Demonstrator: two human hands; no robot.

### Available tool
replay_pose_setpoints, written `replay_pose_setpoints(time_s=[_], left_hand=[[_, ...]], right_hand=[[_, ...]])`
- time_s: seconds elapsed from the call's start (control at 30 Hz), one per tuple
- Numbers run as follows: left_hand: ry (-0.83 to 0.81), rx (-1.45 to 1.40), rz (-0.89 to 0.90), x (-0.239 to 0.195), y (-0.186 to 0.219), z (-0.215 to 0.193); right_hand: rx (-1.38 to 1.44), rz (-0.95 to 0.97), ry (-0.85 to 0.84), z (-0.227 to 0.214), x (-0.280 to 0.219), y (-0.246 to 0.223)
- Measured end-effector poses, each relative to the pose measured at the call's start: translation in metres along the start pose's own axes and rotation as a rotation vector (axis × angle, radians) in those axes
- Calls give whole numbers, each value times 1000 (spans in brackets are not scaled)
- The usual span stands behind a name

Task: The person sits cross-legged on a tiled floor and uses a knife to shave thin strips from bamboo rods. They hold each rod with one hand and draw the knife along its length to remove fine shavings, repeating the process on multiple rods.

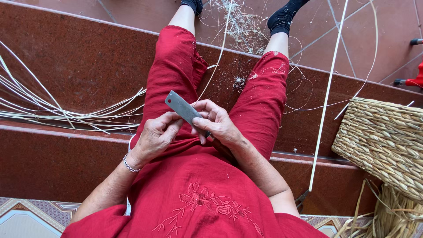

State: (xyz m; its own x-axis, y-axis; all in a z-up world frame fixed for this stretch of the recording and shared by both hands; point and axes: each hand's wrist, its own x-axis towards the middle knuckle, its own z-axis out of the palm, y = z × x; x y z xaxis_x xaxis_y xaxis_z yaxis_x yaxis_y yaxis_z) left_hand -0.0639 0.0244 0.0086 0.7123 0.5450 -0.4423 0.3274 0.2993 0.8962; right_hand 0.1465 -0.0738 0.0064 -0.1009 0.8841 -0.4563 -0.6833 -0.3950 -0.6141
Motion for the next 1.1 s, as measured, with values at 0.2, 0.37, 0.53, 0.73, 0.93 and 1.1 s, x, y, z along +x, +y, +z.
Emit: replay_pose_setpoints(time_s=[0.2, 0.37, 0.53, 0.73, 0.93, 1.1], left_hand=[[-89, -155, -175, -10, -8, -4], [-171, -138, -277, -37, -28, -19], [-213, -56, -309, -53, -31, -39], [-100, 20, -240, -32, -3, -23], [51, 89, 256, -3, 5, 13], [-18, 3, -5, -14, 3, 0]], right_hand=[[107, 4, 27, -5, -3, -11], [85, -61, 80, -17, 0, -12], [131, -124, 120, -25, 3, -13], [12, -143, 83, -10, 7, 4], [-12, -99, -21, -1, 5, 10], [27, -60, 14, -10, 0, -7]])
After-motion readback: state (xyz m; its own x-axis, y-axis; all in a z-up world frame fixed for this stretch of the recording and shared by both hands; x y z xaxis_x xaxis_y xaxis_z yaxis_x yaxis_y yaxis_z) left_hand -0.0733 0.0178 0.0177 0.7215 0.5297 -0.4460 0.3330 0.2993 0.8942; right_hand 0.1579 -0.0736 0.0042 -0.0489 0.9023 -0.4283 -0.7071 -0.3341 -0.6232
